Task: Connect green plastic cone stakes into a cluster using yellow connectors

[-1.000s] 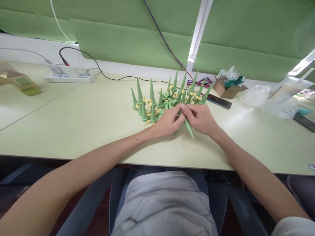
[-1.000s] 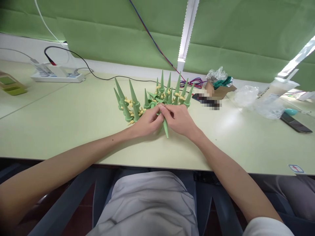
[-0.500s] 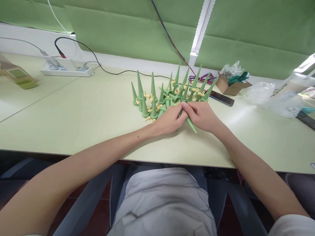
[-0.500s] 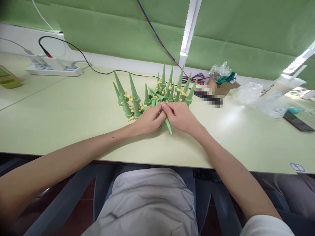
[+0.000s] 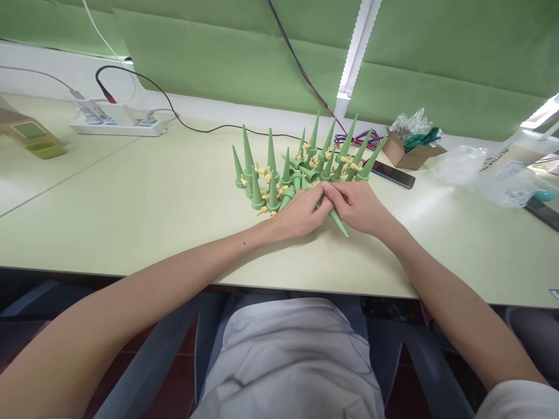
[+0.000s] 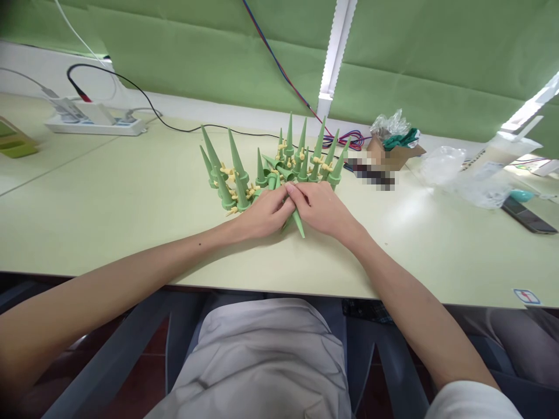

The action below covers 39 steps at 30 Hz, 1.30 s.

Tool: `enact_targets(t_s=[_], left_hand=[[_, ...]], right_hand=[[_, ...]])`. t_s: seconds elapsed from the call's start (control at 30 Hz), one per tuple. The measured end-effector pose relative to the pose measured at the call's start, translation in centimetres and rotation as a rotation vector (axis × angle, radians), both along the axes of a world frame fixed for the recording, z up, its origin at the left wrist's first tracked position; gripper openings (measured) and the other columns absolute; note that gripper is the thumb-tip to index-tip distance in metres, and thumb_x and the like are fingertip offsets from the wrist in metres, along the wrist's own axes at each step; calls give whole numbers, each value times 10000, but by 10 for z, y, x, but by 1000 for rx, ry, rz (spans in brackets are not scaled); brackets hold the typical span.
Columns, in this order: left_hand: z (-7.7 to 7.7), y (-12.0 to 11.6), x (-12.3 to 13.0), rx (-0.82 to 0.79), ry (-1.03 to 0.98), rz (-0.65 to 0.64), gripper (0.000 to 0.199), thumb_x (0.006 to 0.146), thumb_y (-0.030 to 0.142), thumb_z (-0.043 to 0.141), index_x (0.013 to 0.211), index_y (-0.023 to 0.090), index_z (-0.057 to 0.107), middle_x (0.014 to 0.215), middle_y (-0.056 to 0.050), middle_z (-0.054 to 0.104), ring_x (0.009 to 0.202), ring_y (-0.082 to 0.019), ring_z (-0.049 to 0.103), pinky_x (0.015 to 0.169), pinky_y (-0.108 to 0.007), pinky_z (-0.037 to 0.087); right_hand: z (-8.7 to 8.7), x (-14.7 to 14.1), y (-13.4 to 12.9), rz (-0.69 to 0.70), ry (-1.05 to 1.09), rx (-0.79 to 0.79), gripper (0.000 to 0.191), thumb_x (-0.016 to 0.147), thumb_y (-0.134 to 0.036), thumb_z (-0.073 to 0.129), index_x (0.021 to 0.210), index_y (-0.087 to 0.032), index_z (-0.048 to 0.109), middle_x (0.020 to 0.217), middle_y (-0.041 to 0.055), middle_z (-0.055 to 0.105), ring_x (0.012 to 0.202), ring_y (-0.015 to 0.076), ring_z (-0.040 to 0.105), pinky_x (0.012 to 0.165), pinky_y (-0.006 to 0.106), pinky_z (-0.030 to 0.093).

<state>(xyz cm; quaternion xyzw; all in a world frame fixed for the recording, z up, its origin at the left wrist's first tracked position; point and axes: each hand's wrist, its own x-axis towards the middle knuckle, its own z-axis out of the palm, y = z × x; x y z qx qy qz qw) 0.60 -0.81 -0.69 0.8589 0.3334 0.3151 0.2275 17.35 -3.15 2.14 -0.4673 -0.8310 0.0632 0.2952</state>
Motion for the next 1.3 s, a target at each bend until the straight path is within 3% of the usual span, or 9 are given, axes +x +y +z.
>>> enact_targets(t_s=[0.6,1.3], left_hand=[[8,-2,-2,-68,48,-46,236,1013,243,336,831,203,481,750,-20,634,719,-172,597,681,-297,425],[9,0,-1,-47,159,-57,239,976,253,378,785,191,508,782,-54,656,692,-182,573,662,-324,408]], right_hand=[[1,0,0,-34,-88,-51,427,1055,-317,368,641,-230,312,553,-2,454,558,161,429,647,331,306],[0,6,2,-10,-187,-76,468,1063,-329,366,606,-239,319,528,9,447,529,172,367,625,358,269]])
